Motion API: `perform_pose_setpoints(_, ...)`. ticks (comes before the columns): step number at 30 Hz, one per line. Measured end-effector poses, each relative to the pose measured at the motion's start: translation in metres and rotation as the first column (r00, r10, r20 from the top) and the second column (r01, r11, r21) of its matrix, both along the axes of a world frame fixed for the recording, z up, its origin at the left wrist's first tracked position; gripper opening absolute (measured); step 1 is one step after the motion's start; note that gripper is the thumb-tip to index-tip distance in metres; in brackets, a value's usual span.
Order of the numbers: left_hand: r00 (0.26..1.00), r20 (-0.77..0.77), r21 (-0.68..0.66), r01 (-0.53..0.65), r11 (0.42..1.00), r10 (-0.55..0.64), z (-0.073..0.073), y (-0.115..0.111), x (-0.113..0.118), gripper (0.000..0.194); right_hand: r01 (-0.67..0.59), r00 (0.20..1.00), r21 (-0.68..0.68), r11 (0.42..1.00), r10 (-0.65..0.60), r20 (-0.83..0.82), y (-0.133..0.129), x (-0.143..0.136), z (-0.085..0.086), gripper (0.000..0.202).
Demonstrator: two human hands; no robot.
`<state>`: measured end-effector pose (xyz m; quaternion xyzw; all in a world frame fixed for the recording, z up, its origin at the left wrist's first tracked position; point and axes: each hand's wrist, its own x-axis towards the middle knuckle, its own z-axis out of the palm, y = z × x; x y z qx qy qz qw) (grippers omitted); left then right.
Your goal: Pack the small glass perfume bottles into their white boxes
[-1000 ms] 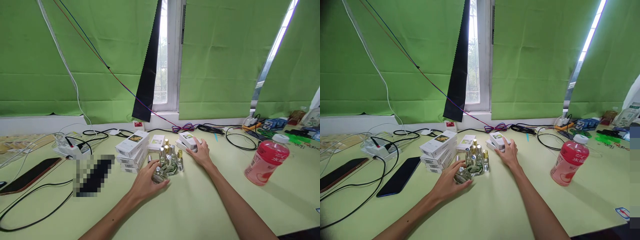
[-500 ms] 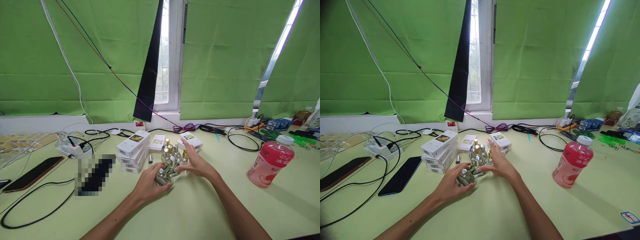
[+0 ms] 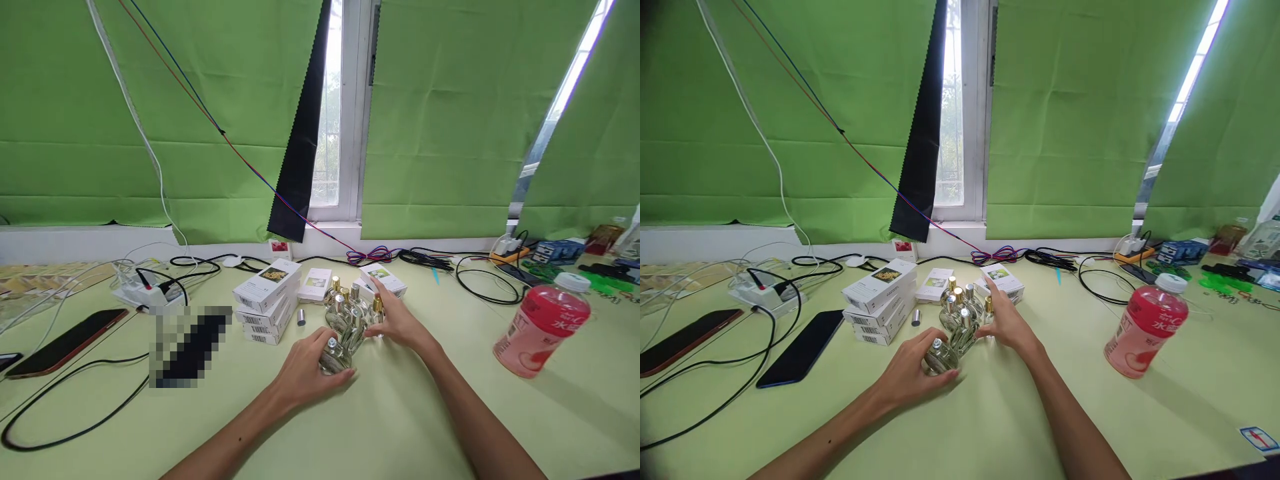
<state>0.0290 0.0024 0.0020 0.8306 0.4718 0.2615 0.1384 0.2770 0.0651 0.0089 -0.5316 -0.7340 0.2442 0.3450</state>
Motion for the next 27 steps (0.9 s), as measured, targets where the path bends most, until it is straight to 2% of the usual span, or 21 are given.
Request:
perform_pose_setpoints(7,0.994,-0.037,0.051,-0.101,0.994,0.103,-0.003,0.003,-0.004,0.036,0.111,0.99,0.076,0.991,-0.117,0.077,0.013,0.003,-0.005,0.097)
perform_pose_setpoints(11,0.98,-0.047,0.037,-0.191,0.981,0.193,-0.003,0.006,-0.006,0.036,0.148,0.973,0.178,0.973,-0.175,0.15,0.018,-0.001,-0.01,0.076)
perform_pose_setpoints(15,0.975,-0.011,0.04,-0.223,0.974,0.223,-0.005,0.009,-0.01,0.038,0.151,0.968,0.289,0.945,-0.201,0.153,0.016,-0.005,-0.009,0.058)
perform_pose_setpoints(18,0.974,0.012,0.038,-0.227,0.973,0.227,-0.007,0.011,-0.014,0.038,0.182,0.964,0.382,0.906,-0.241,0.113,0.009,-0.012,0.001,0.043)
perform_pose_setpoints(22,0.971,0.085,0.024,-0.225,0.974,0.222,-0.012,0.014,-0.019,0.034,0.128,0.981,0.474,0.871,-0.18,0.067,-0.005,-0.029,0.023,0.035)
perform_pose_setpoints(24,0.969,0.146,0.018,-0.204,0.979,0.199,-0.013,0.014,-0.02,0.034,0.075,0.985,0.485,0.871,-0.141,0.101,-0.014,-0.04,0.034,0.035)
perform_pose_setpoints(27,0.958,0.221,-0.051,-0.177,0.983,0.184,-0.009,0.012,-0.02,0.038,-0.034,0.963,0.465,0.885,-0.096,0.253,-0.026,-0.057,0.043,0.041)
